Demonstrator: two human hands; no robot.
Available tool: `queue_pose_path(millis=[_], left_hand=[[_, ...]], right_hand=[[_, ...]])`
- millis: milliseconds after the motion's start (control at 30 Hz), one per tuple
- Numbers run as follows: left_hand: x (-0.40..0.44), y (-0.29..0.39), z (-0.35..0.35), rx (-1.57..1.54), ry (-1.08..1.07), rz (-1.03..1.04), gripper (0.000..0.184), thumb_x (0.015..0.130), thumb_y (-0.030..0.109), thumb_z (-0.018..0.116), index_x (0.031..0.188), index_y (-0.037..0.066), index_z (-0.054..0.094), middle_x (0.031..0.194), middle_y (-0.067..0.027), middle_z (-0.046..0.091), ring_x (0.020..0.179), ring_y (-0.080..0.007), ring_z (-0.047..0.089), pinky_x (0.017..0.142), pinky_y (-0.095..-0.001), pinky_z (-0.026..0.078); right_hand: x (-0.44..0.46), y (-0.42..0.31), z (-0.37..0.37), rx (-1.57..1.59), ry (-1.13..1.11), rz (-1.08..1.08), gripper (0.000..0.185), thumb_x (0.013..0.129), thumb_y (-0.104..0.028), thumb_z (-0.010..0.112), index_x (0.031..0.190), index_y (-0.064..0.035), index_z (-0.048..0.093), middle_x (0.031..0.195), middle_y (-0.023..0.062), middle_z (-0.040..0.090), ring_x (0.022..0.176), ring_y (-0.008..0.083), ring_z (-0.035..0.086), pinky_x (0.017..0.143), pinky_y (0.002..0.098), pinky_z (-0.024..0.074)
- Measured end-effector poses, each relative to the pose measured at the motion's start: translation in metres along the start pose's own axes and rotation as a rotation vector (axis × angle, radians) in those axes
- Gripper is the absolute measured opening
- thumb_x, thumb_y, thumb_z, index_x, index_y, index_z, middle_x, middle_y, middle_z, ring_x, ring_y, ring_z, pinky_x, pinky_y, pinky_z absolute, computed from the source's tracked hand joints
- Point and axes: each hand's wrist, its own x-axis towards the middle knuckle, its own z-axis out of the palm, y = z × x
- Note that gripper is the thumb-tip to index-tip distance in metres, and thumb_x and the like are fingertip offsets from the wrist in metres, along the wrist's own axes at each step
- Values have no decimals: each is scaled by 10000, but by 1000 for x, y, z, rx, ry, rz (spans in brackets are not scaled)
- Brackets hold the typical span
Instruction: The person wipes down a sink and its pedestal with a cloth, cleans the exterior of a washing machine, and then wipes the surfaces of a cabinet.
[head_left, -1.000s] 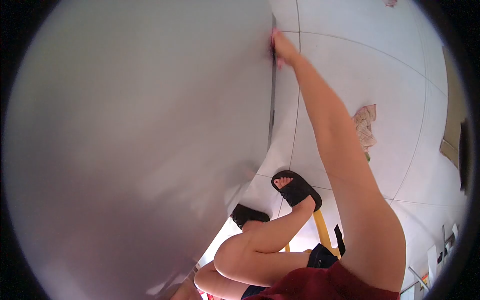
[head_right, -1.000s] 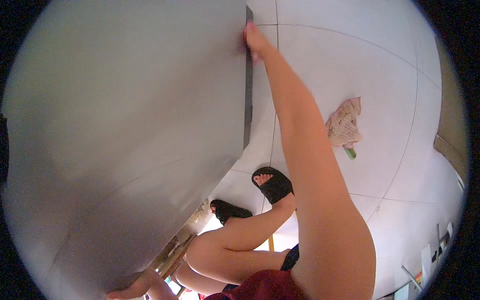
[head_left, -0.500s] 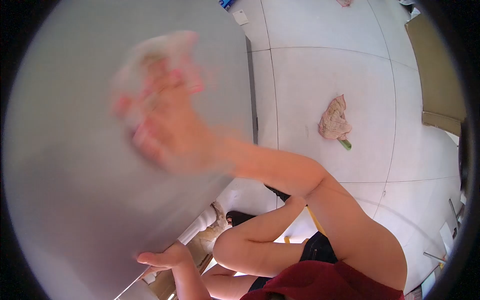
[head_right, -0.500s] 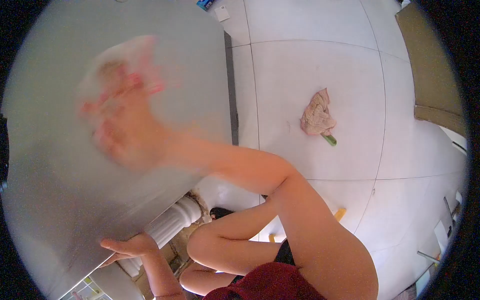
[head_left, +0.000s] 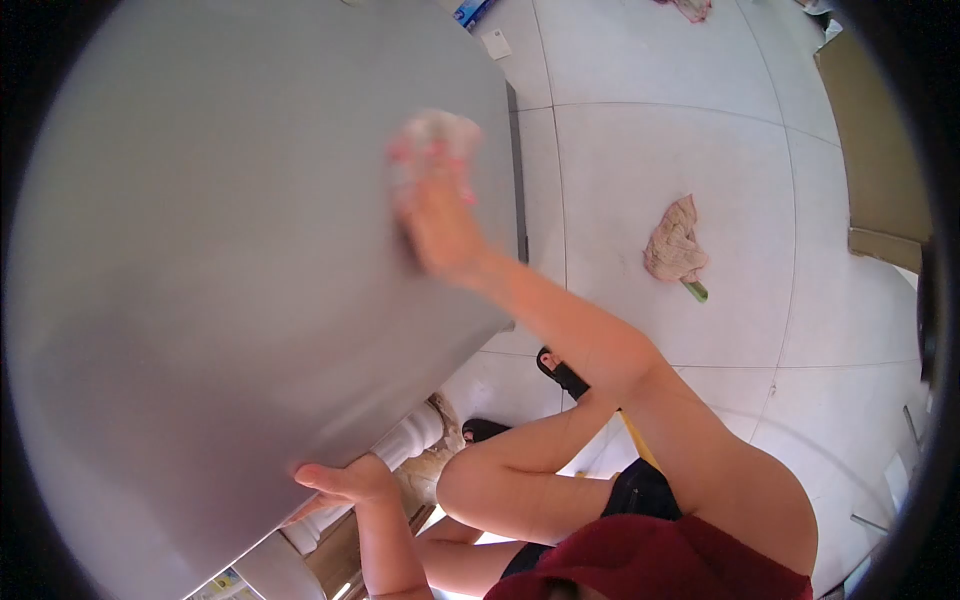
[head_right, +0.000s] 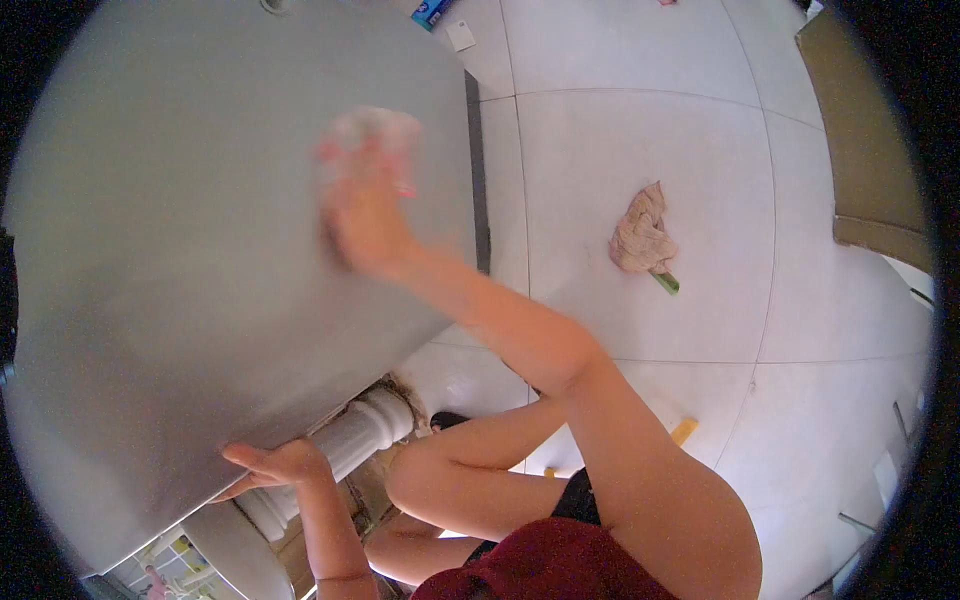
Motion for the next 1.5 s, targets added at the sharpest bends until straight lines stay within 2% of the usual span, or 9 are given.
queue_pose_path(millis=[67, 233, 367, 467, 767, 833, 933, 1100, 1500], left_hand=[[1, 2, 7, 76, 81, 25, 735, 959, 451, 374, 1396, -1, -7, 1376, -155, 317, 1223, -212, 381, 969, -397, 404], [10, 10, 21, 66, 70, 135, 1073, 851, 455, 615, 1400, 154, -256, 1434, -272, 69, 1265, -345, 315, 996, -481, 419], [15, -11, 16, 37, 59, 220, 1035, 870, 408, 601, 1410, 168, -250, 1454, -235, 34, 1277, -337, 290, 1006, -465, 400], [20, 1, 19, 149, 39, 346, 1027, 871, 387, 600, 1418, 159, -239, 1456, -235, 30, 1288, -348, 272, 996, -472, 412], [33, 92, 8, 576, -40, 491, 1044, 815, 223, 655, 1436, 45, -165, 1476, -249, 4, 1336, -408, 196, 1076, -533, 182], [56, 123, -8, 689, -125, 1062, 746, 804, 198, 649, 1416, 27, 259, 1441, -240, 272, 1315, -399, 314, 1064, -523, 223], [98, 167, -8, 762, -515, 1014, 447, 786, 212, 656, 1187, 36, 563, 1276, -174, 527, 1219, -356, 469, 1031, -498, 300], [125, 190, -1, 924, -615, 1162, 360, 782, 258, 660, 1083, 63, 635, 1218, -118, 577, 1174, -290, 522, 1001, -481, 361], [121, 198, 5, 1309, -774, 1131, 449, 739, 391, 687, 1096, 123, 645, 1326, -95, 508, 1291, -278, 408, 1079, -520, 243]], right_hand=[[42, -103, -16, 29, -155, -178, 498, 914, -235, 437, 1373, -56, 366, 1506, 186, 182, 1396, 445, 57, 1075, 629, 24], [75, -167, -17, 112, -247, -514, 506, 894, -357, 504, 1317, -92, 419, 1470, 165, 267, 1397, 433, 89, 1056, 666, 28], [71, -15, -6, 120, -58, 338, 510, 1007, -434, 217, 1314, -54, 362, 1230, 112, 461, 1078, 219, 484, 955, 331, 395], [55, 48, -1, 323, 106, 568, 375, 975, -244, 344, 1311, -89, 410, 1225, 201, 483, 1144, 363, 452, 971, 489, 332], [78, -206, -39, 239, -381, -293, 510, 953, -249, 399, 1437, -128, 297, 1523, 186, 150, 1392, 446, 81, 1100, 555, 68], [72, -224, -40, 201, -442, -409, 508, 953, -226, 406, 1434, -101, 303, 1529, 172, 147, 1400, 426, 79, 1110, 527, 67], [64, -243, -33, 445, -438, -509, 525, 826, -108, 557, 1339, -127, 446, 1499, 187, 221, 1399, 408, 124, 1075, 622, 90], [109, -181, -10, 405, -72, 149, 435, 835, -68, 498, 1269, -72, 477, 1209, 215, 465, 1150, 392, 436, 971, 494, 341], [183, -241, 7, 194, -34, -761, 456, 914, -189, 421, 1364, -118, 403, 1444, 156, 329, 1372, 386, 217, 1084, 599, 102]])
